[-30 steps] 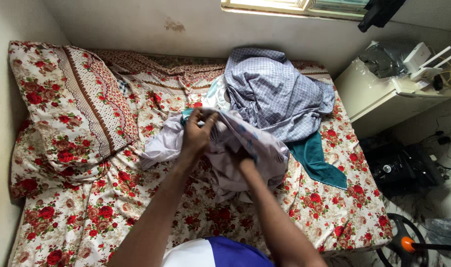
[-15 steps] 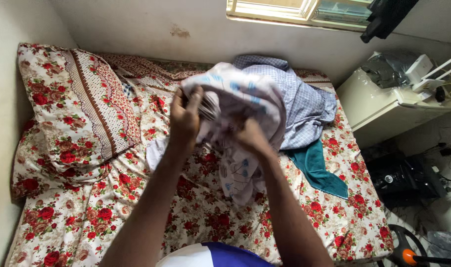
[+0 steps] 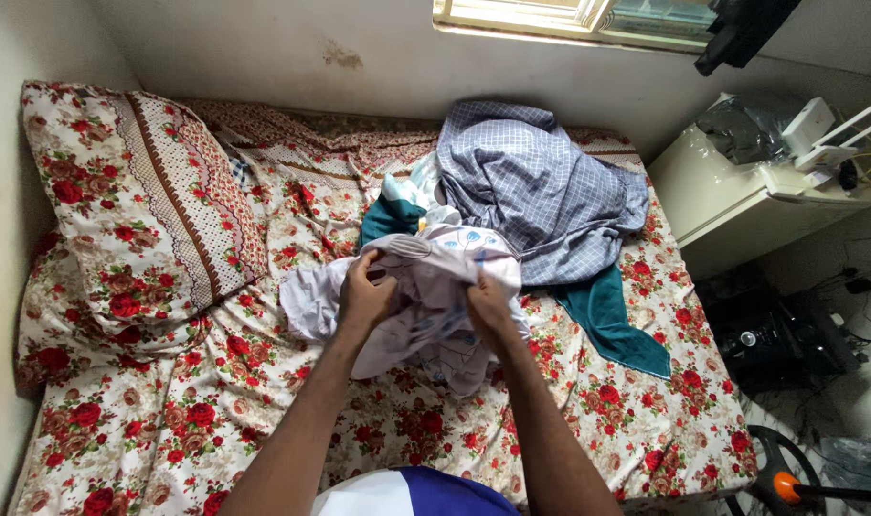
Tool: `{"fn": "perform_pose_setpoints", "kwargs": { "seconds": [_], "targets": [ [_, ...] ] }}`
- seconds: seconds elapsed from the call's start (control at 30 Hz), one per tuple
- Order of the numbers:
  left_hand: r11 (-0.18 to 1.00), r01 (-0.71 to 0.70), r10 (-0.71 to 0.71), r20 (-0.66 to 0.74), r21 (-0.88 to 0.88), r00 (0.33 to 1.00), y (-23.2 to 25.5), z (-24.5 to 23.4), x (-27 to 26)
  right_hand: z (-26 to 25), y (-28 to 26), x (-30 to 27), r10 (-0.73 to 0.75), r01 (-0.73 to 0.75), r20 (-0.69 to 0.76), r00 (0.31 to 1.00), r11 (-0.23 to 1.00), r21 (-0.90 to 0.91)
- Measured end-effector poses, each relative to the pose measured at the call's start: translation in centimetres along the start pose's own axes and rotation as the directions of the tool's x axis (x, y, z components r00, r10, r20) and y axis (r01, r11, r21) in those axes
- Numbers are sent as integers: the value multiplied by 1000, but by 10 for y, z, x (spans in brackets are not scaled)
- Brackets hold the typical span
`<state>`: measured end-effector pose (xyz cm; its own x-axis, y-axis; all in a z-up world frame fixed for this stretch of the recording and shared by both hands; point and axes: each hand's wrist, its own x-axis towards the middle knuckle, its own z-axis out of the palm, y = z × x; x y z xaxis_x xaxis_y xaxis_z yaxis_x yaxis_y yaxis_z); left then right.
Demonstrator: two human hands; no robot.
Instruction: The person folds a light-colored shirt on a floral-patterned bedspread, smoothing the fabric and tucking in the sleeves.
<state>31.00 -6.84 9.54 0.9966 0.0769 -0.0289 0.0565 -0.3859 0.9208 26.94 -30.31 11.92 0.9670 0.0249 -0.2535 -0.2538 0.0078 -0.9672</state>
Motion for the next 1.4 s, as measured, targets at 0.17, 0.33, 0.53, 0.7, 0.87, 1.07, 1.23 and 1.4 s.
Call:
{"fn": "perform_pose_setpoints", "kwargs": {
  "seconds": [0.17, 0.33, 0.53, 0.7, 0.87, 1.07, 1.23, 1.4],
  "targets": [
    [963, 209, -239, 179, 171, 954, 14, 13, -8, 2, -50, -17, -101, 101, -27, 995, 995, 19],
    [884, -99, -16, 243, 456, 970, -24, 42, -1, 5, -70, -26, -171, 165, 41, 984, 978, 125],
    [985, -28, 27, 6, 168, 1000, -60, 20, 18, -7, -103, -40, -96, 101, 47, 994, 987, -122],
    [992, -29, 49, -167, 122, 985, 0, -36, 44, -19, -63, -26, 98, -81, -6, 995, 785, -614],
    [985, -136, 93, -344, -104, 934, 71, -76, 53, -40, 25, 16, 255, -292, -200, 946, 406, -866],
    [915, -400, 372, -468, 41, 802, 88, -123, 65, -95, 81, 56, 73, -435, -456, 887, 465, -771],
    [930, -350, 361, -447, 111, 818, 88, -136, 56, -170, -25, 93, -186, -105, -613, 768, 907, -407],
    [888, -450, 449, -402, 98, 798, 108, -129, 44, -207, -215, 51, -961, 341, -270, 54, 272, -900]
  ]
}}
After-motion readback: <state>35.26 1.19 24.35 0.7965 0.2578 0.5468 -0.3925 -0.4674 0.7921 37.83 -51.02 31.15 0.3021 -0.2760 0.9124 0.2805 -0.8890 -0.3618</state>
